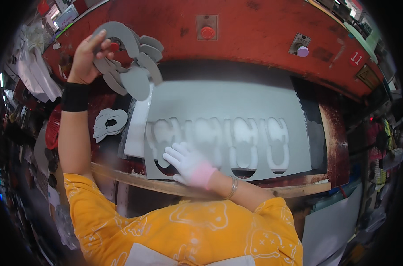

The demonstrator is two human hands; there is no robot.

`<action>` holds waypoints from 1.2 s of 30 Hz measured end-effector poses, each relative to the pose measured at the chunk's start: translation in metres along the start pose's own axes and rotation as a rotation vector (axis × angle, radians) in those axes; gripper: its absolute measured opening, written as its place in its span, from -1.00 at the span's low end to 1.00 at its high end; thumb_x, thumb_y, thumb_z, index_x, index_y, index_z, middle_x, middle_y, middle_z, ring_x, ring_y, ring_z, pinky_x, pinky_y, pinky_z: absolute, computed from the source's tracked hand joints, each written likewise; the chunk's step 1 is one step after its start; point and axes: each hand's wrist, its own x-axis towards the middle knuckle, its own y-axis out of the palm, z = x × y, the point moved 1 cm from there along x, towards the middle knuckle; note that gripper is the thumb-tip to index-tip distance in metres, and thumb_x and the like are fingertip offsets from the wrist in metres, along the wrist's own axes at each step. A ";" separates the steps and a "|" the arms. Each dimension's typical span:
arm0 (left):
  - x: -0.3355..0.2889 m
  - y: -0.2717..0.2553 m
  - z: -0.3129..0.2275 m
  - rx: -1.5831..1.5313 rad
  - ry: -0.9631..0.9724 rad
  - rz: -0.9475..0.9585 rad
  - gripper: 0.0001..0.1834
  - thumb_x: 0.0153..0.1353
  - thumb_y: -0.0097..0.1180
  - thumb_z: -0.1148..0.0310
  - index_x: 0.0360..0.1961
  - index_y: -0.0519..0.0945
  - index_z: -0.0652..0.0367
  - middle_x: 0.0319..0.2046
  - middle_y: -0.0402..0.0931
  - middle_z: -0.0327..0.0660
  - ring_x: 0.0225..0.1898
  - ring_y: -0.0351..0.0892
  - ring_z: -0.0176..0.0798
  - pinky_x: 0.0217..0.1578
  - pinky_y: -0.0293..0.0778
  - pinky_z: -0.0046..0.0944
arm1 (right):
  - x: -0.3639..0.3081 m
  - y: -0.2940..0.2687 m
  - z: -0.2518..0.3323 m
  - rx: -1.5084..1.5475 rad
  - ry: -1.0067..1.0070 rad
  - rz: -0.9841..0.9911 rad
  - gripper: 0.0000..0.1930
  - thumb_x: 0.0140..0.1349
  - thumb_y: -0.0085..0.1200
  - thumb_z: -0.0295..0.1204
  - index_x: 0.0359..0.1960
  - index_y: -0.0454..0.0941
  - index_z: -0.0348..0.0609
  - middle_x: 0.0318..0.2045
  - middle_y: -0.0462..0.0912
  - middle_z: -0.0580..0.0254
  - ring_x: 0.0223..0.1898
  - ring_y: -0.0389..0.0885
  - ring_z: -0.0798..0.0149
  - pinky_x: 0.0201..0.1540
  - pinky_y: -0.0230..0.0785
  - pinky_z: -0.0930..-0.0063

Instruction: The person stacks and aligns several large gray sheets, then feeds them one by one into a red hydraulic guillotine cutter. After each cut, the person removes the cut pieces and sets them aside, repeating the process for multiple sheets.

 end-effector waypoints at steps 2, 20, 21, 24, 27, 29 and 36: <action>0.001 -0.001 -0.020 0.121 0.034 0.154 -0.79 0.32 0.06 0.23 -0.24 0.54 0.17 -0.44 0.52 -0.35 -0.49 0.47 -0.49 -0.38 0.48 -0.43 | -0.004 -0.002 0.000 0.009 -0.036 -0.023 -0.42 -0.01 0.28 -0.31 0.05 0.41 -0.27 0.09 0.42 0.04 0.16 0.33 -0.01 0.25 0.18 0.17; -0.070 0.079 0.063 -0.241 0.155 0.059 -0.37 0.34 0.05 0.02 0.18 0.40 0.39 -0.45 0.50 -0.30 -0.49 0.43 -0.51 -0.39 0.44 -0.47 | 0.048 -0.091 -0.014 1.081 0.174 -0.468 -0.21 0.09 0.29 -0.32 0.32 0.16 -0.29 0.24 0.32 -0.09 0.29 0.29 0.14 0.30 0.19 0.30; -0.075 0.078 0.065 -0.236 0.118 0.104 -0.42 0.33 0.07 0.10 0.19 0.40 0.36 -0.44 0.49 -0.31 -0.47 0.38 -0.51 -0.40 0.39 -0.47 | 0.045 -0.088 -0.018 1.219 0.184 -0.507 -0.28 0.11 0.26 -0.32 0.28 0.24 -0.29 0.21 0.36 -0.07 0.26 0.33 0.15 0.28 0.22 0.31; -0.086 0.063 0.070 -0.167 -0.102 0.186 -0.47 0.33 0.07 0.19 0.22 0.40 0.30 -0.48 0.43 -0.34 -0.53 0.30 -0.50 -0.47 0.31 -0.45 | 0.041 -0.081 -0.026 0.953 0.234 -0.266 -0.45 0.14 0.25 -0.49 0.18 0.39 -0.31 0.02 0.53 0.13 0.02 0.52 0.28 0.07 0.40 0.39; -0.098 0.031 0.070 -0.176 -0.139 0.092 -0.76 0.34 0.04 0.24 -0.19 0.54 0.21 -0.61 0.32 -0.39 -0.59 0.24 -0.51 -0.53 0.24 -0.45 | 0.032 -0.083 -0.034 0.602 0.198 -0.448 -0.48 0.16 0.24 -0.42 0.16 0.42 -0.31 0.02 0.56 0.11 0.04 0.53 0.25 0.11 0.38 0.38; -0.112 -0.001 0.064 -0.004 -0.134 -0.072 -0.72 0.35 0.05 0.24 -0.48 0.45 0.14 -0.66 0.30 -0.40 -0.59 0.30 -0.50 -0.52 0.28 -0.43 | 0.019 -0.089 -0.046 0.606 0.302 -0.510 -0.49 0.20 0.19 -0.40 0.17 0.41 -0.33 0.00 0.58 0.06 0.05 0.53 0.23 0.13 0.37 0.39; -0.138 -0.100 0.077 0.829 0.195 -0.455 -0.71 0.28 0.10 0.30 -0.07 0.63 0.24 -0.39 0.57 -0.20 -0.36 0.52 -0.29 -0.26 0.45 -0.31 | -0.037 -0.105 -0.084 0.714 0.500 -0.480 -0.59 0.27 0.05 -0.49 0.14 0.42 -0.38 0.03 0.56 0.05 0.08 0.51 0.25 0.18 0.31 0.41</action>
